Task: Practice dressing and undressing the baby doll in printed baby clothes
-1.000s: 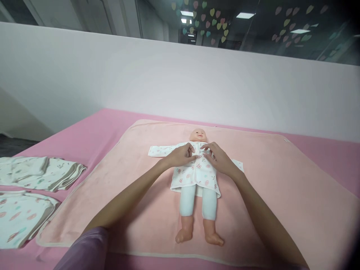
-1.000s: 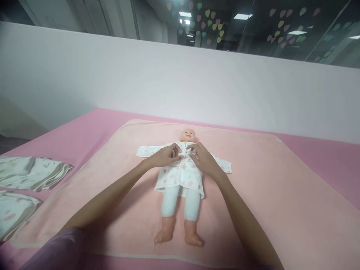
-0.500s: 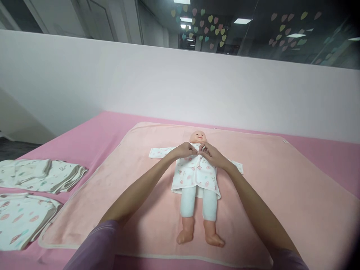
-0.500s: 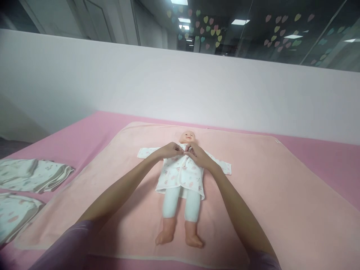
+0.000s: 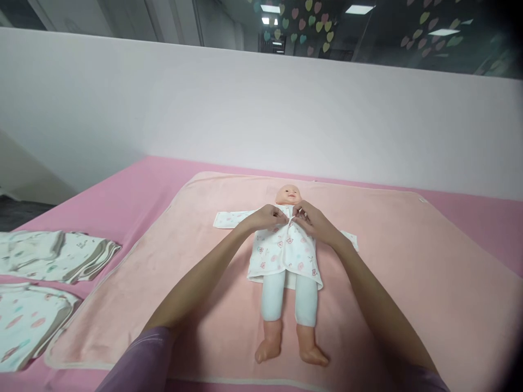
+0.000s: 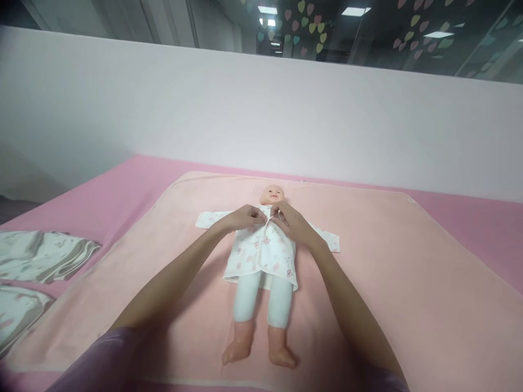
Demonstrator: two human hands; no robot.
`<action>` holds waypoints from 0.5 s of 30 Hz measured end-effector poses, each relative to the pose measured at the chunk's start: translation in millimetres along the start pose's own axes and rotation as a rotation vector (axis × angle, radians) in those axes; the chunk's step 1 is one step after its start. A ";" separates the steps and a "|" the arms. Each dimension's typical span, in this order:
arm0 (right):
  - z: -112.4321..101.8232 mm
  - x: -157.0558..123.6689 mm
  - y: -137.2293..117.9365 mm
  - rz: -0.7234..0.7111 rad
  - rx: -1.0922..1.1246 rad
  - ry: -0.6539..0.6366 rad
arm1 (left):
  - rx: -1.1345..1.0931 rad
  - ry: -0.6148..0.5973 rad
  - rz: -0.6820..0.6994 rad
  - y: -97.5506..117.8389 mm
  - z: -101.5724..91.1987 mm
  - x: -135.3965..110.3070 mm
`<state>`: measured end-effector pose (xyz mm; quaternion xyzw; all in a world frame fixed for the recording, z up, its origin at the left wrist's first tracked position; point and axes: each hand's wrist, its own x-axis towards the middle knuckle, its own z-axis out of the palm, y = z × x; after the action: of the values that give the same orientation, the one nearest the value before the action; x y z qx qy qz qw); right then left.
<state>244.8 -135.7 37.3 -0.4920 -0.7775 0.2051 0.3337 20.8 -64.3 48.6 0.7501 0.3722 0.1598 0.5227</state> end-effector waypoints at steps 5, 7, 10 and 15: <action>20.8 -3.3 10.6 0.117 0.207 0.171 | -0.057 0.005 0.012 -6.1 5.1 3.4; 18.3 -6.4 12.8 0.170 0.224 0.140 | -0.070 -0.011 -0.002 -7.4 4.0 3.8; 10.3 -9.9 12.7 0.211 0.233 0.085 | -0.089 -0.020 0.000 -7.8 2.5 4.0; 6.4 -10.1 8.6 0.230 0.246 0.094 | -0.093 0.005 -0.008 -6.8 4.6 4.3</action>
<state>248.6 -141.0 24.1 -0.5424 -0.6685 0.3123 0.4018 23.9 -63.1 39.9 0.7230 0.3688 0.1768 0.5567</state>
